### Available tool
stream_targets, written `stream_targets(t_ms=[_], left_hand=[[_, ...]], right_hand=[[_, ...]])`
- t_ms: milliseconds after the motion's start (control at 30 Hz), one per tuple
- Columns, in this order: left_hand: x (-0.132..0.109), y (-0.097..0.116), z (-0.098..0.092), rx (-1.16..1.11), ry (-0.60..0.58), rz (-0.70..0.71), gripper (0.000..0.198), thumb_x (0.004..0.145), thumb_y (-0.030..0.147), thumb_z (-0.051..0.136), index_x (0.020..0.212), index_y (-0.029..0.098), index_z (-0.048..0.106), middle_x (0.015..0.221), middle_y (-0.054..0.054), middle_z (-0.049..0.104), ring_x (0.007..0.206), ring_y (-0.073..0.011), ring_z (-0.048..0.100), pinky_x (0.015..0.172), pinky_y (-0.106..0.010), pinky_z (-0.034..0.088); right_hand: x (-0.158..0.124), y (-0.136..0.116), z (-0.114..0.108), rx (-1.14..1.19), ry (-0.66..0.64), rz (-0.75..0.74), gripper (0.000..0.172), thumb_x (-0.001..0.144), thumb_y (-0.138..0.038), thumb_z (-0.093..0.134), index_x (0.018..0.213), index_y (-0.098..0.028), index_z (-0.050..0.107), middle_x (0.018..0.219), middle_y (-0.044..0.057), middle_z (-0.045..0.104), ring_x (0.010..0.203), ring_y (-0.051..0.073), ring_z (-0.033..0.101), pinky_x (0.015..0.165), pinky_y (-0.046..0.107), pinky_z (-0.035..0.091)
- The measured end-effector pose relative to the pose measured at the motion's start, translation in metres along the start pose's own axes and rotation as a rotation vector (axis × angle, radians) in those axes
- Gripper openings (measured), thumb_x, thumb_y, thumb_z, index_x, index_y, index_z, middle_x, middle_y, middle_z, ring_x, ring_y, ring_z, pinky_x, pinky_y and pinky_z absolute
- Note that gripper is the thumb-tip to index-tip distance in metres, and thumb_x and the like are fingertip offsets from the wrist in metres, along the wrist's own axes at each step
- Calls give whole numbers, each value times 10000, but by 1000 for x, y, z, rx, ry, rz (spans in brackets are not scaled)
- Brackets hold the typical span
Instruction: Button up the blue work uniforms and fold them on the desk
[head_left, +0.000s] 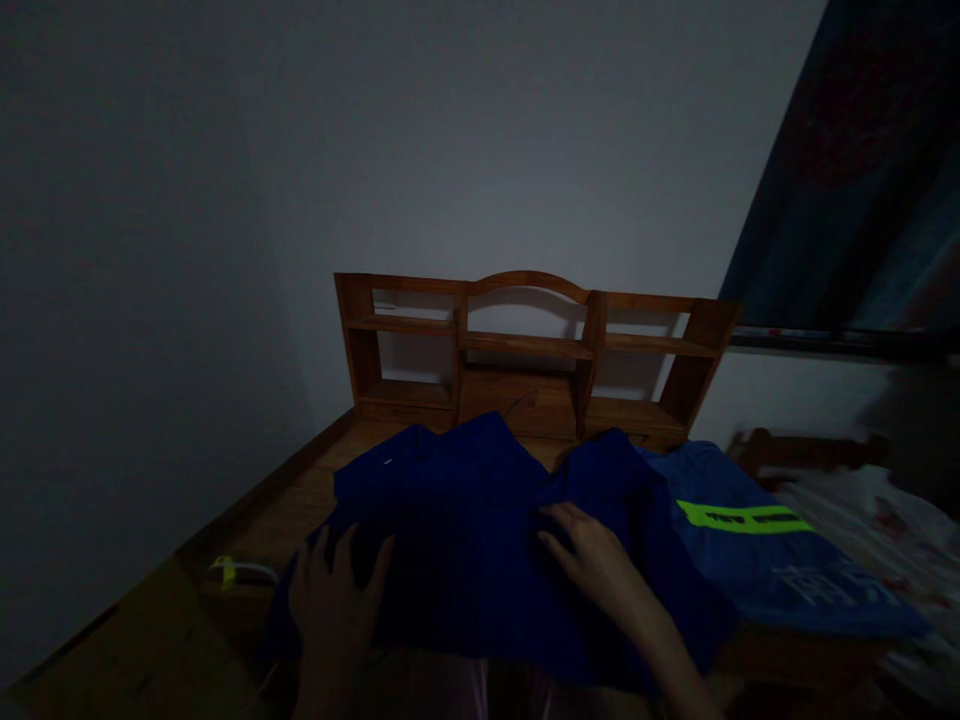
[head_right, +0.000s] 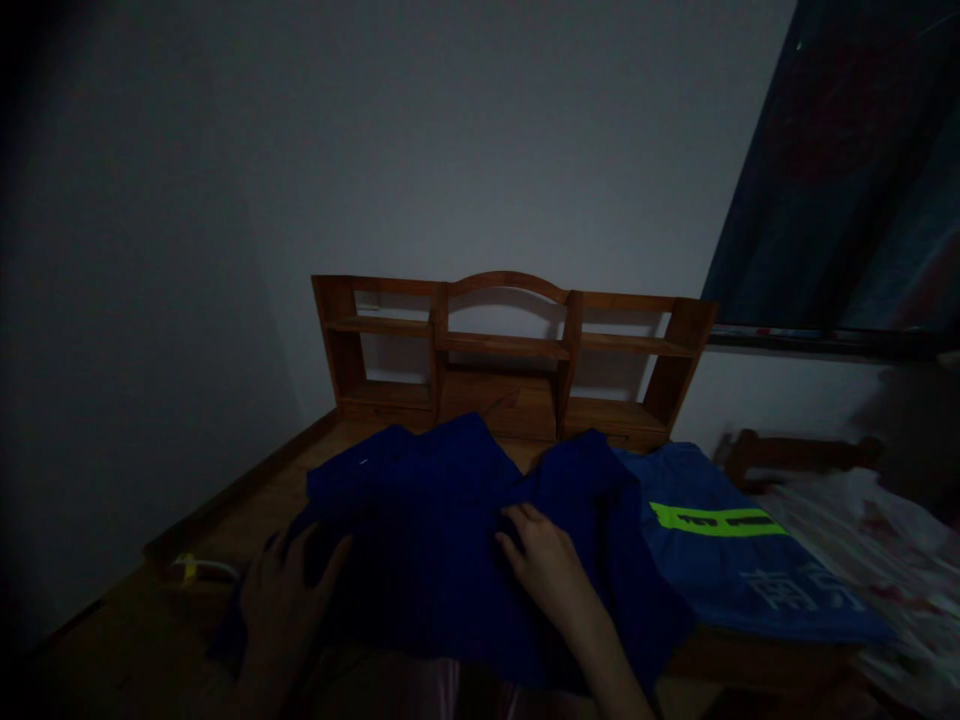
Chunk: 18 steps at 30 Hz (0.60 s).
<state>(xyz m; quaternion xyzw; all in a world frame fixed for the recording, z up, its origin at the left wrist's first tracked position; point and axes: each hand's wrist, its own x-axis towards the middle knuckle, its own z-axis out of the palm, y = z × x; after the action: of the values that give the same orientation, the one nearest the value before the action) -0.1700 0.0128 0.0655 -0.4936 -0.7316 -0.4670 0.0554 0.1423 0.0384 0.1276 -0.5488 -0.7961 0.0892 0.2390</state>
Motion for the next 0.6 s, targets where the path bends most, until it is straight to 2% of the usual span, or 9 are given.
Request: stream_targets(t_ms=[100, 167, 233, 300, 367, 433, 533, 600], left_hand=[[32, -2, 16, -64, -20, 46, 526, 714, 504, 579, 1144, 200, 578, 1282, -155, 495, 1247, -365, 379, 1019, -509, 296], [51, -9, 29, -72, -78, 14, 610, 689, 542, 587, 1166, 164, 564, 1233, -173, 536, 1188, -369, 449, 989, -493, 342], [65, -19, 41, -100, -205, -60, 666, 666, 585, 586, 1162, 140, 569, 1169, -166, 586, 1121, -355, 515, 963, -472, 381], [71, -30, 48, -188, -361, -151, 603, 675, 599, 569, 1107, 179, 612, 1103, -112, 638, 1065, -317, 567, 943, -428, 417], [71, -40, 46, -314, -436, -228, 481, 708, 580, 543, 1023, 235, 656, 1067, -48, 665, 1045, -279, 590, 925, -379, 445], [66, -47, 39, -416, -414, -281, 410, 727, 552, 531, 973, 256, 673, 1056, -7, 674, 1041, -261, 596, 907, -348, 465], [59, -54, 28, -472, -348, -366, 393, 730, 537, 541, 975, 255, 663, 1061, 13, 672, 1046, -266, 592, 889, -349, 483], [58, -59, 26, -491, -330, -409, 401, 737, 538, 536, 991, 248, 645, 1081, 9, 662, 1040, -274, 593, 864, -363, 500]], right_hand=[[63, -7, 27, 70, 4, -62, 415, 889, -377, 431, 1283, -257, 484, 1282, 60, 520, 1146, 203, 515, 947, 308, 392], [107, 1, 44, 39, 31, 16, 523, 871, -401, 465, 1353, -208, 402, 1359, 102, 440, 1232, 232, 434, 985, 337, 358], [147, 14, 57, 7, 59, 144, 624, 846, -407, 507, 1383, -134, 344, 1393, 162, 380, 1265, 261, 389, 1001, 356, 334], [175, 28, 66, 5, 48, 251, 632, 813, -382, 562, 1345, -89, 386, 1352, 197, 419, 1235, 274, 422, 977, 348, 346], [190, 37, 72, 16, 12, 309, 516, 777, -339, 610, 1219, -88, 518, 1224, 190, 537, 1148, 277, 500, 918, 332, 383], [196, 43, 74, 26, -6, 323, 335, 757, -294, 628, 1037, -110, 620, 1062, 157, 626, 1040, 266, 563, 849, 315, 409], [200, 41, 72, 47, 23, 307, 164, 783, -254, 579, 879, -136, 642, 938, 120, 654, 943, 233, 591, 793, 289, 415], [204, 29, 64, 60, 67, 286, 170, 833, -263, 500, 877, -153, 622, 918, 98, 650, 910, 209, 592, 786, 279, 410]])
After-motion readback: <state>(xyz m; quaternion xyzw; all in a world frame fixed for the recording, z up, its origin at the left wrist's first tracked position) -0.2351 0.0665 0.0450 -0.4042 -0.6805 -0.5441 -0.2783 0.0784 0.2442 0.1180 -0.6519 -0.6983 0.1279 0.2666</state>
